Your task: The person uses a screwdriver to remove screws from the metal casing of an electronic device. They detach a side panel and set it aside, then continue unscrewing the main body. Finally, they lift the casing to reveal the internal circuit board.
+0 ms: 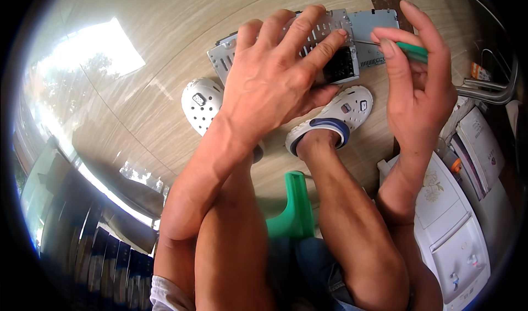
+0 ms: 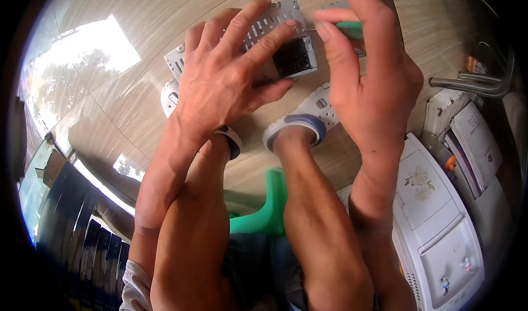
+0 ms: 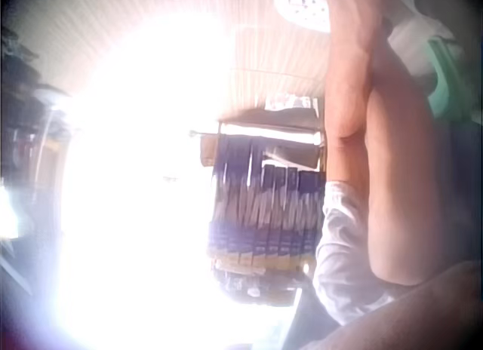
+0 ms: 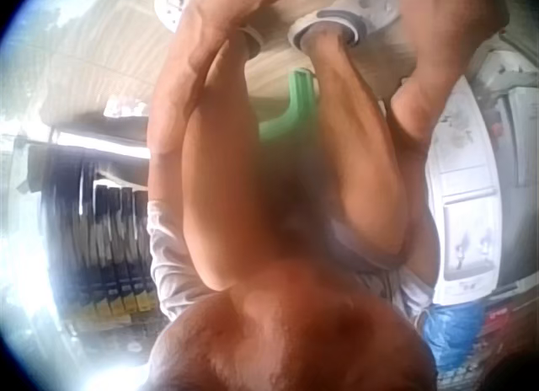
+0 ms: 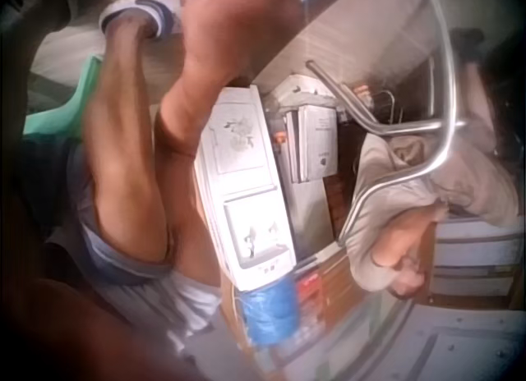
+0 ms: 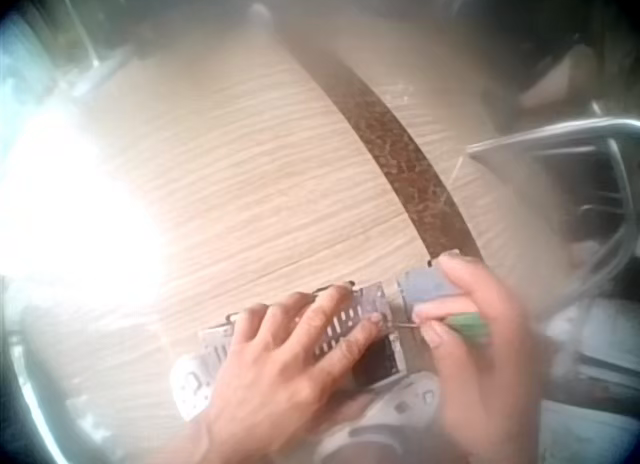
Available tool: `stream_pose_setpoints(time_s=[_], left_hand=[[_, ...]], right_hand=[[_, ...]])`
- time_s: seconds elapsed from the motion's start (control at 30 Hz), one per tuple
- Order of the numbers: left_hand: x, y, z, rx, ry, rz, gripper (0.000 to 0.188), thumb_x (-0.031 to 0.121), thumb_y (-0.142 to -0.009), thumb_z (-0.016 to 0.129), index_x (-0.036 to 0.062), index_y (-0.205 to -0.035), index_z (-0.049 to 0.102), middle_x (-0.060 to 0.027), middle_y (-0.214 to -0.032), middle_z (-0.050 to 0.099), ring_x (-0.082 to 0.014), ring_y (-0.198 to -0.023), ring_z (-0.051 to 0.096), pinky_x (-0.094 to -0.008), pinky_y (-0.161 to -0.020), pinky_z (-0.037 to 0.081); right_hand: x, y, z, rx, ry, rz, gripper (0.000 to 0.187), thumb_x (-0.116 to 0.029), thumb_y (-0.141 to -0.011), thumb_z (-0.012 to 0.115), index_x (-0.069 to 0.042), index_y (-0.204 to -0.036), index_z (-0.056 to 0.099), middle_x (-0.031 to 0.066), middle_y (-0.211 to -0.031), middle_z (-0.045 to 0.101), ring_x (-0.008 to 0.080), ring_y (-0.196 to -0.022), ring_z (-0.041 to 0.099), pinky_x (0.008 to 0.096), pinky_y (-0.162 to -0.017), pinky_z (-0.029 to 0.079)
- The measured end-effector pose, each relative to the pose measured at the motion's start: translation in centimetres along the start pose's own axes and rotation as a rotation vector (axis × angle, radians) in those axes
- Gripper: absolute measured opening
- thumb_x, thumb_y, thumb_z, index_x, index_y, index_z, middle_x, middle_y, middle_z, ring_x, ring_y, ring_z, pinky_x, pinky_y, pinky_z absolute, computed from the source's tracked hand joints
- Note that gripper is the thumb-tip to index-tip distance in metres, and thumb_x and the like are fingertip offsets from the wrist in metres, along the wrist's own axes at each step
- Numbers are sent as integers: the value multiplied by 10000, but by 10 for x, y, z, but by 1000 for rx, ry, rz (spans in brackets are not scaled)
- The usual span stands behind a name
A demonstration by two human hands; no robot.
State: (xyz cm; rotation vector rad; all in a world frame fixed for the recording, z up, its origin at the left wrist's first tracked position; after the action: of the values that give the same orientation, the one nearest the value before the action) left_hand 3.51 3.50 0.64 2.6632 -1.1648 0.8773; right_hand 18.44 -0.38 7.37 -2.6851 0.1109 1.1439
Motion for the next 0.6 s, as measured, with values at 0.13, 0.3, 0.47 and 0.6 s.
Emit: stream_pose_setpoints(time_s=[0.13, 0.3, 0.47, 0.6], left_hand=[[1, 2, -1, -9, 1, -11, 712, 422, -681, 817, 273, -1350, 627, -51, -1430, 500, -302, -1213, 512, -464, -988, 406], [3, 1, 0, -16, 14, -16, 711, 419, -678, 820, 278, -1348, 627, -52, -1430, 500, -301, -1212, 512, -462, -989, 406], [1, 1, -1, -15, 6, -16, 721, 416, -672, 824, 282, -1352, 624, -54, -1431, 500, -300, -1211, 512, -460, -986, 406], [2, 2, 0, -6, 2, -3, 724, 414, -671, 825, 283, -1353, 623, -55, -1430, 501, -300, -1208, 514, -457, -984, 407]], right_hand=[[13, 0, -7, -15, 294, 191, 405, -44, -995, 601, -43, -1390, 510, 144, -1131, 723, 172, -950, 715, 242, -816, 556], [4, -2, 8, 153, -163, -61, 399, -69, -984, 634, -11, -1363, 522, 126, -1062, 743, 144, -920, 715, 263, -814, 566], [-7, -1, 6, 78, 102, 171, 432, -38, -973, 637, -10, -1382, 501, 171, -1177, 696, 208, -1056, 690, 315, -906, 546], [0, -3, -1, 19, 243, 327, 447, 2, -974, 612, 8, -1400, 475, 214, -1284, 642, 263, -1161, 658, 345, -971, 522]])
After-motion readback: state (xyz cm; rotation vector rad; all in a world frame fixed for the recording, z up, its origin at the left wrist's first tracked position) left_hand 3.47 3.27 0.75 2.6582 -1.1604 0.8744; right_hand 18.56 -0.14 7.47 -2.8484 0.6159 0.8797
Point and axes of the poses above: each hand's wrist, its own y-axis away from the middle knuckle, its own z-axis out of the palm, x = y × z, the point moved 5 cm from there along -y, towards the middle knuckle
